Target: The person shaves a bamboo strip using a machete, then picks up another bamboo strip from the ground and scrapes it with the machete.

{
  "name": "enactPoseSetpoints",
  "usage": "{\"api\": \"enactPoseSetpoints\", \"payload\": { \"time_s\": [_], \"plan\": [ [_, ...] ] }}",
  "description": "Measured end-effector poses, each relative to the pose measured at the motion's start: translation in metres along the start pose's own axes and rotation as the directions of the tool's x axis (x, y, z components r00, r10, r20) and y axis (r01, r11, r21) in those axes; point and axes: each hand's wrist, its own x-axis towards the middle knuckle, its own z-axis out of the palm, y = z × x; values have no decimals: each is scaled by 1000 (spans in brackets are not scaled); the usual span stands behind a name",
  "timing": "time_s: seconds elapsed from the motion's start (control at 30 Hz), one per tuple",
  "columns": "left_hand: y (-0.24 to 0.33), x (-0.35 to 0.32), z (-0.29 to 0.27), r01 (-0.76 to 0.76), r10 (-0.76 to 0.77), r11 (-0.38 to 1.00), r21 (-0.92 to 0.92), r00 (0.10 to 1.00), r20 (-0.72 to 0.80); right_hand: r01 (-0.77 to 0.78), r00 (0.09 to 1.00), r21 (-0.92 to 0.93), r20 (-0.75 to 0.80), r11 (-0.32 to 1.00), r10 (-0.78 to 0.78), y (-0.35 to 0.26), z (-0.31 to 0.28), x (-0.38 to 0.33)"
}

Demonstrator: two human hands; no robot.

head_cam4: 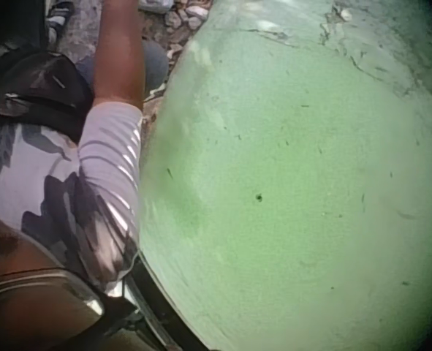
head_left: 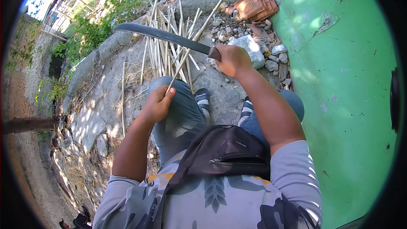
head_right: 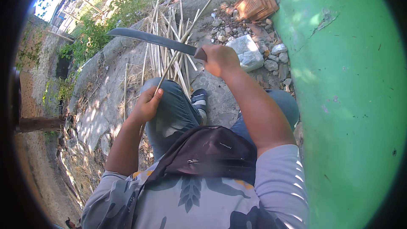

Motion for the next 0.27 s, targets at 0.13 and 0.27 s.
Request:
{"api": "enactPoseSetpoints", "payload": {
  "time_s": [0.13, 0.27],
  "plan": [
    [-8, -1, 1, -21, 20, 999, -27, 1000, -17, 146, 989, -103, 16, 984, -145, -9, 5, -1],
    [-2, -2, 0, -16, 16, 999, -32, 1000, 5, 44, 999, -68, -20, 997, -45, 10, -4, 2]
  ]
}}
